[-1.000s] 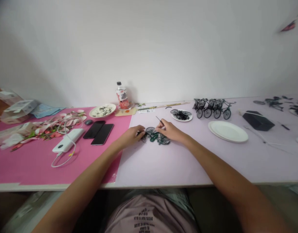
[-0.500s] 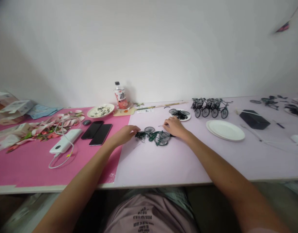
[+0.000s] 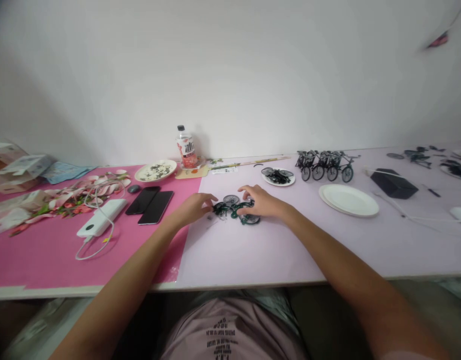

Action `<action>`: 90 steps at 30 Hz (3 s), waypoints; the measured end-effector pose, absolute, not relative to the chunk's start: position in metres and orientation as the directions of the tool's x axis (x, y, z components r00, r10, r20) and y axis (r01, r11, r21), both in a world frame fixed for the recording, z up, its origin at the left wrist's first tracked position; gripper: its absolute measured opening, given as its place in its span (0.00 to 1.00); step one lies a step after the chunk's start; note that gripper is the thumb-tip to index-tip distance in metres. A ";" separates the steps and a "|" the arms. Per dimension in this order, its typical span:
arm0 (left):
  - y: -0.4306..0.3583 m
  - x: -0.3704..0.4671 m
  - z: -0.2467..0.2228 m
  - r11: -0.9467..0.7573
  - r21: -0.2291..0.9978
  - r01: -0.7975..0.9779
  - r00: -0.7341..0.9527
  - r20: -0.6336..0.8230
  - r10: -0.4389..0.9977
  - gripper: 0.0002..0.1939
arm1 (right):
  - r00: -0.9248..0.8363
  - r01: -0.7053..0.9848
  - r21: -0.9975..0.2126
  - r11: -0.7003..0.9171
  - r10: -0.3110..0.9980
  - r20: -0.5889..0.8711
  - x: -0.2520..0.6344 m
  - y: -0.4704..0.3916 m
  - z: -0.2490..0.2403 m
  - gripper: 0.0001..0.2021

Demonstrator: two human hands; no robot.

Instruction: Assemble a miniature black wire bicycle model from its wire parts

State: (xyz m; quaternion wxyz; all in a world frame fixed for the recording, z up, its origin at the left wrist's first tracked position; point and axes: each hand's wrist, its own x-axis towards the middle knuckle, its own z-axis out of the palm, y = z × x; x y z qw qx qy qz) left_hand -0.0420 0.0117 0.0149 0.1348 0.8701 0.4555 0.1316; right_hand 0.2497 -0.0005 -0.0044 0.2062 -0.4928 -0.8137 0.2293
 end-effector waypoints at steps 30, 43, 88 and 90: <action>0.013 -0.039 0.008 -0.603 0.368 0.708 0.547 0.255 0.798 0.18 | -0.433 0.687 -0.515 0.512 0.858 0.276 0.263 0.013 -0.004 0.13; 0.010 -0.021 -0.024 -0.789 0.444 0.424 0.725 0.355 0.590 0.20 | -0.448 0.759 -0.394 0.519 0.855 0.262 0.264 0.015 -0.007 0.10; 0.003 -0.008 -0.011 -0.690 0.637 0.345 0.125 0.697 0.706 0.11 | -0.528 0.771 -0.229 0.595 0.797 0.292 0.249 0.016 -0.021 0.07; 0.004 -0.008 -0.011 -0.691 0.633 0.348 0.133 0.697 0.705 0.10 | -0.509 0.788 -0.223 0.574 0.811 0.290 0.246 0.013 -0.022 0.06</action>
